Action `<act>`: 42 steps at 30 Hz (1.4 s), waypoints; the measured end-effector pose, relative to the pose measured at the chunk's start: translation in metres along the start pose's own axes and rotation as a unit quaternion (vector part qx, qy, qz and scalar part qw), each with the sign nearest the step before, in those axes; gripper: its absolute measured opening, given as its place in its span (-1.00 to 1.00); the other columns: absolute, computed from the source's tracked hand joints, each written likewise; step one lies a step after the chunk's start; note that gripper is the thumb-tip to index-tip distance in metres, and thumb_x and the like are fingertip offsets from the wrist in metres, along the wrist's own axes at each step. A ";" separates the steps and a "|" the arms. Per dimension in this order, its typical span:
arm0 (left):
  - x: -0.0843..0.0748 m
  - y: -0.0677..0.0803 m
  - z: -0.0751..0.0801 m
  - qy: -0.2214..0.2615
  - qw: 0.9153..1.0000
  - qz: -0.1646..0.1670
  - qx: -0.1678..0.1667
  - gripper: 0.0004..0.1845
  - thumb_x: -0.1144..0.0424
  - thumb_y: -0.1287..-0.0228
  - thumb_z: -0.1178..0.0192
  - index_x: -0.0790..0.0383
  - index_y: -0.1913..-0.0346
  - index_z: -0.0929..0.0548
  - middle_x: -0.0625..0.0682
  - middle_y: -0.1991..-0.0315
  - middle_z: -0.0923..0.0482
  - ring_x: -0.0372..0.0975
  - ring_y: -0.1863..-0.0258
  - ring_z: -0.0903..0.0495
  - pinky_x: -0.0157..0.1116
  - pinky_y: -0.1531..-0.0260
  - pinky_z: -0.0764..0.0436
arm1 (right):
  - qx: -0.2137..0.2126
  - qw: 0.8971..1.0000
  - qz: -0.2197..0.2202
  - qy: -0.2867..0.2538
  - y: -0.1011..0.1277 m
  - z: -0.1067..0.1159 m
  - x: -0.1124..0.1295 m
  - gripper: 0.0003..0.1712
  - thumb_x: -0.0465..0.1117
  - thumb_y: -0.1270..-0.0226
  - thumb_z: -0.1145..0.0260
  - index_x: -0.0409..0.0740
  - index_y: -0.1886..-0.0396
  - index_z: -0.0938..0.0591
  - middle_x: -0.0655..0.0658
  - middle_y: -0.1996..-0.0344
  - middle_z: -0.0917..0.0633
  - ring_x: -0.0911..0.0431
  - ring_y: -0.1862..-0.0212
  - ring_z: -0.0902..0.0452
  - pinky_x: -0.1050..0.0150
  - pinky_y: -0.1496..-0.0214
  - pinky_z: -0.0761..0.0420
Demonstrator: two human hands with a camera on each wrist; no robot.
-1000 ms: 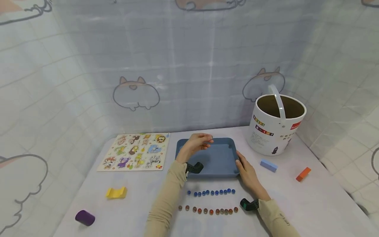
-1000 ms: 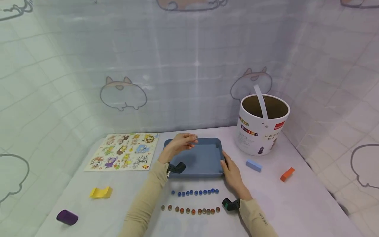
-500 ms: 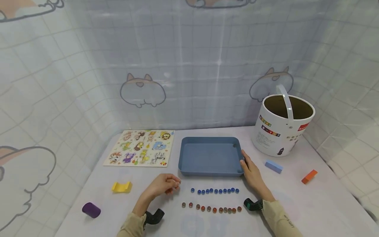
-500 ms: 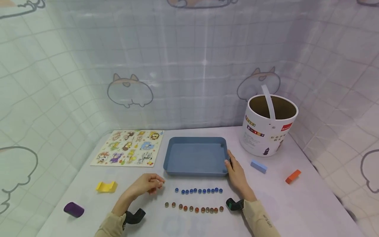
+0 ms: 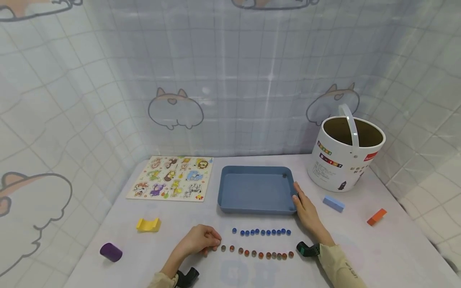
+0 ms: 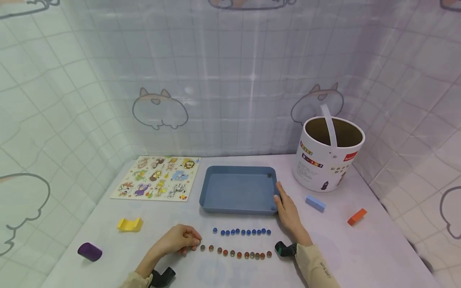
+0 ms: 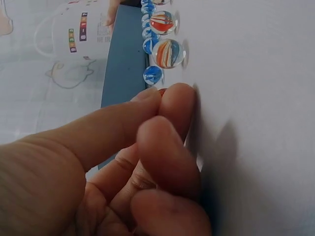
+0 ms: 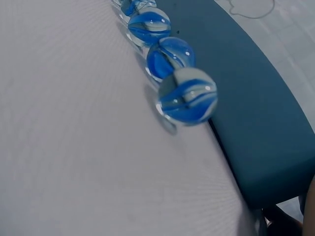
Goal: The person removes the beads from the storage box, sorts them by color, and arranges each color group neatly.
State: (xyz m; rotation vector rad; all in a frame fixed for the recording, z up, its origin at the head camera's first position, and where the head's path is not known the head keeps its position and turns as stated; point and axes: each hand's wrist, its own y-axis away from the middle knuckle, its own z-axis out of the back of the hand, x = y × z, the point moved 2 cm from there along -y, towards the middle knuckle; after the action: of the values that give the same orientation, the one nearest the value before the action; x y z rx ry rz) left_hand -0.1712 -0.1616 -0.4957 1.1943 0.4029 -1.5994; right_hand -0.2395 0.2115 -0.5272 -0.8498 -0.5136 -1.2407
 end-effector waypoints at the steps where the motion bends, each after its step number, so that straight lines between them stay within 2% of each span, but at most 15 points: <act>1: -0.001 -0.001 -0.001 -0.002 1.000 -0.001 0.000 -0.88 0.25 -0.23 -0.31 0.24 0.26 -0.71 -0.06 0.61 -0.64 -0.35 0.78 -0.39 -0.41 0.71 -0.33 | -0.002 1.000 0.002 0.003 -0.001 0.001 0.000 -0.39 -0.08 -0.62 0.15 -0.21 -0.53 -0.07 -0.28 -0.52 -0.09 -0.28 -0.51 -0.01 -0.22 -0.46 -0.04; 10: -0.008 -0.007 -0.004 -0.018 1.000 0.005 0.016 -0.91 0.29 -0.21 -0.31 0.22 0.26 -0.73 -0.06 0.62 -0.62 -0.34 0.76 -0.41 -0.37 0.67 -0.42 | -0.023 0.999 0.023 0.014 -0.004 0.009 -0.003 -0.42 -0.11 -0.62 0.18 -0.25 -0.51 -0.14 -0.31 -0.49 -0.15 -0.31 -0.47 -0.08 -0.23 -0.43 -0.09; 16: -0.012 -0.007 -0.004 -0.029 0.999 0.001 0.027 -0.88 0.29 -0.19 -0.32 0.23 0.23 -0.72 -0.04 0.59 -0.65 -0.32 0.72 -0.43 -0.35 0.64 -0.46 | -0.026 0.999 0.018 0.019 -0.003 0.012 -0.006 -0.42 -0.10 -0.62 0.18 -0.22 -0.51 -0.13 -0.31 -0.50 -0.15 -0.31 -0.47 -0.09 -0.24 -0.42 -0.10; 18: -0.019 -0.008 0.000 -0.042 0.999 -0.007 0.027 -0.84 0.28 -0.21 -0.30 0.26 0.17 -0.71 -0.02 0.56 -0.66 -0.31 0.70 -0.45 -0.36 0.64 -0.44 | -0.023 0.999 0.017 0.018 -0.003 0.014 -0.008 -0.41 -0.09 -0.62 0.18 -0.22 -0.52 -0.12 -0.31 -0.50 -0.13 -0.31 -0.47 -0.07 -0.25 -0.42 -0.09; 21: -0.043 -0.019 0.009 -0.068 0.997 -0.043 0.016 -0.76 0.26 -0.26 -0.26 0.31 0.07 -0.68 0.03 0.49 -0.69 -0.24 0.67 -0.50 -0.35 0.63 -0.42 | -0.029 0.999 0.015 0.015 -0.002 0.018 -0.009 -0.41 -0.09 -0.62 0.16 -0.23 -0.51 -0.12 -0.32 -0.50 -0.14 -0.32 -0.47 -0.08 -0.26 -0.41 -0.09; 23: -0.067 -0.035 0.013 -0.080 0.994 -0.076 0.013 -0.71 0.22 -0.33 -0.21 0.34 0.00 -0.65 0.09 0.45 -0.70 -0.12 0.64 -0.55 -0.33 0.61 -0.44 | -0.033 0.999 0.015 0.012 -0.001 0.020 -0.010 -0.41 -0.10 -0.61 0.15 -0.24 -0.51 -0.13 -0.32 -0.49 -0.14 -0.32 -0.47 -0.08 -0.26 -0.41 -0.09; 26: -0.102 -0.070 0.012 -0.084 0.991 -0.105 0.023 -0.66 0.14 -0.39 -0.16 0.30 -0.06 -0.64 0.08 0.38 -0.72 0.00 0.54 -0.61 -0.33 0.58 -0.44 | -0.039 0.999 0.018 0.012 -0.001 0.019 -0.011 -0.42 -0.12 -0.61 0.15 -0.26 -0.50 -0.14 -0.32 -0.49 -0.15 -0.31 -0.47 -0.09 -0.24 -0.40 -0.11; 30: -0.135 -0.126 0.001 -0.048 0.994 -0.097 0.034 -0.63 0.06 -0.42 -0.12 0.20 -0.13 -0.62 0.03 0.28 -0.72 0.01 0.38 -0.65 -0.30 0.48 -0.48 | -0.031 0.999 0.017 0.010 0.000 0.011 -0.011 -0.41 -0.11 -0.62 0.15 -0.24 -0.51 -0.13 -0.30 -0.50 -0.15 -0.28 -0.48 -0.09 -0.22 -0.41 -0.12; 34: -0.148 -0.176 -0.018 -0.005 0.997 -0.081 0.010 -0.63 0.08 -0.44 -0.10 0.20 -0.15 -0.61 0.09 0.17 -0.72 0.09 0.20 -0.67 -0.18 0.29 -0.56 | -0.022 1.000 0.012 0.002 0.002 0.001 -0.008 -0.41 -0.09 -0.62 0.15 -0.21 -0.52 -0.12 -0.27 -0.50 -0.15 -0.27 -0.48 -0.09 -0.23 -0.42 -0.12; 36: -0.150 -0.196 -0.029 0.018 0.998 -0.066 -0.006 -0.65 0.13 -0.45 -0.09 0.23 -0.15 -0.62 0.13 0.14 -0.72 0.07 0.20 -0.69 -0.19 0.32 -0.56 | -0.024 1.000 0.012 0.002 0.002 -0.002 -0.007 -0.42 -0.10 -0.61 0.14 -0.20 -0.52 -0.14 -0.26 -0.50 -0.16 -0.27 -0.47 -0.11 -0.24 -0.41 -0.14; 39: -0.153 -0.218 -0.043 0.051 0.997 -0.033 -0.036 -0.68 0.20 -0.45 -0.07 0.27 -0.12 -0.64 0.17 0.13 -0.73 -0.08 0.38 -0.70 -0.31 0.45 -0.50 | -0.031 0.999 0.018 0.001 0.001 -0.004 -0.005 -0.43 -0.12 -0.60 0.11 -0.20 -0.51 -0.16 -0.26 -0.49 -0.20 -0.26 -0.46 -0.14 -0.24 -0.40 -0.16; 42: -0.156 -0.232 -0.054 0.068 0.995 -0.003 -0.076 -0.70 0.24 -0.44 -0.07 0.27 -0.10 -0.66 0.15 0.16 -0.74 -0.28 0.56 -0.61 -0.40 0.51 -0.51 | -0.035 0.999 0.025 0.004 -0.001 -0.004 -0.004 -0.43 -0.12 -0.60 0.10 -0.20 -0.50 -0.18 -0.26 -0.48 -0.21 -0.25 -0.46 -0.16 -0.22 -0.39 -0.18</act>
State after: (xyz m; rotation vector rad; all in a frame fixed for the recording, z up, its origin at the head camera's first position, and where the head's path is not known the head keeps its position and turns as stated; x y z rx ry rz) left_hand -0.3541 0.0530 -0.4574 1.1896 0.6050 -1.4684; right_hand -0.2416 0.2106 -0.5326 -0.9108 -0.4430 -1.2211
